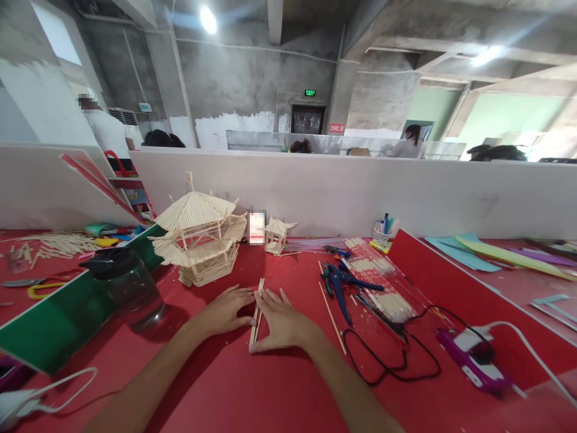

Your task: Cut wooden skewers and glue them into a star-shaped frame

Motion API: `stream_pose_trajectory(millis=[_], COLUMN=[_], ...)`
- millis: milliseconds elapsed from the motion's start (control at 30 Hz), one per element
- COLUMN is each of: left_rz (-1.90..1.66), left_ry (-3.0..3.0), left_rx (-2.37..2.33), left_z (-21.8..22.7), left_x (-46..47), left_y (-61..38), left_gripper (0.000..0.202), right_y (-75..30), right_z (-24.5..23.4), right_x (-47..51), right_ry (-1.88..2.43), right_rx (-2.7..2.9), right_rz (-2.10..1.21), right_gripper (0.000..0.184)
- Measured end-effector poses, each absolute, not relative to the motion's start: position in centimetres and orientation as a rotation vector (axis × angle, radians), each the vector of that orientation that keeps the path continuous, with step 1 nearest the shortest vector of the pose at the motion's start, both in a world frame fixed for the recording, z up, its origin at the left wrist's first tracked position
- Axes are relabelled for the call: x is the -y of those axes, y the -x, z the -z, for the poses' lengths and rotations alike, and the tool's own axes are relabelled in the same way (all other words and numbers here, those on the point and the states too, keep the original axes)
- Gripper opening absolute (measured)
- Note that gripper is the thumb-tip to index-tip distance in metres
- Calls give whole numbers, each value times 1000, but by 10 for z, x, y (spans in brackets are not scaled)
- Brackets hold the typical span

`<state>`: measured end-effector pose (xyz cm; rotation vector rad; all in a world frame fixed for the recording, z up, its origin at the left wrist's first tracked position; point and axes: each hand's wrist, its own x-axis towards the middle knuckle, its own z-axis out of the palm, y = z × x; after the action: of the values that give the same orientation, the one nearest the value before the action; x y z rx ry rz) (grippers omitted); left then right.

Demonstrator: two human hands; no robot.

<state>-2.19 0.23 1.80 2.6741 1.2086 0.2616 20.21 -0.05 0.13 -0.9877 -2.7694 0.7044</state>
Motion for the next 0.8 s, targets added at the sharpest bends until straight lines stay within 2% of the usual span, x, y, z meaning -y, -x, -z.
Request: stream_pose_trajectory(millis=[200, 400, 500, 667, 733, 800], left_rz=[-294, -272, -291, -292, -318, -354], left_ry=[-2689, -2687, -2681, -2663, -2662, -2662], left_rx=[-1204, -1216, -1205, -1212, -1214, -1209], left_z=[-16, -17, -17, -18, -18, -17], left_x=[-2, -2, -2, -2, -2, -3], left_y=[22, 21, 22, 24, 25, 26], left_gripper=[60, 61, 64, 62, 56, 50], right_y=[-202, -204, -206, -206, -204, -202], right_z=[-3, -3, 0, 10, 10, 4], right_x=[1, 1, -4, -55, -90, -127], right_ry=[983, 980, 966, 1126, 1184, 1221], right_rx=[2756, 2758, 2677, 2039, 1834, 1634], right_rz=[-696, -708, -736, -981, -1003, -879], right_gripper=[115, 117, 111, 81, 81, 93])
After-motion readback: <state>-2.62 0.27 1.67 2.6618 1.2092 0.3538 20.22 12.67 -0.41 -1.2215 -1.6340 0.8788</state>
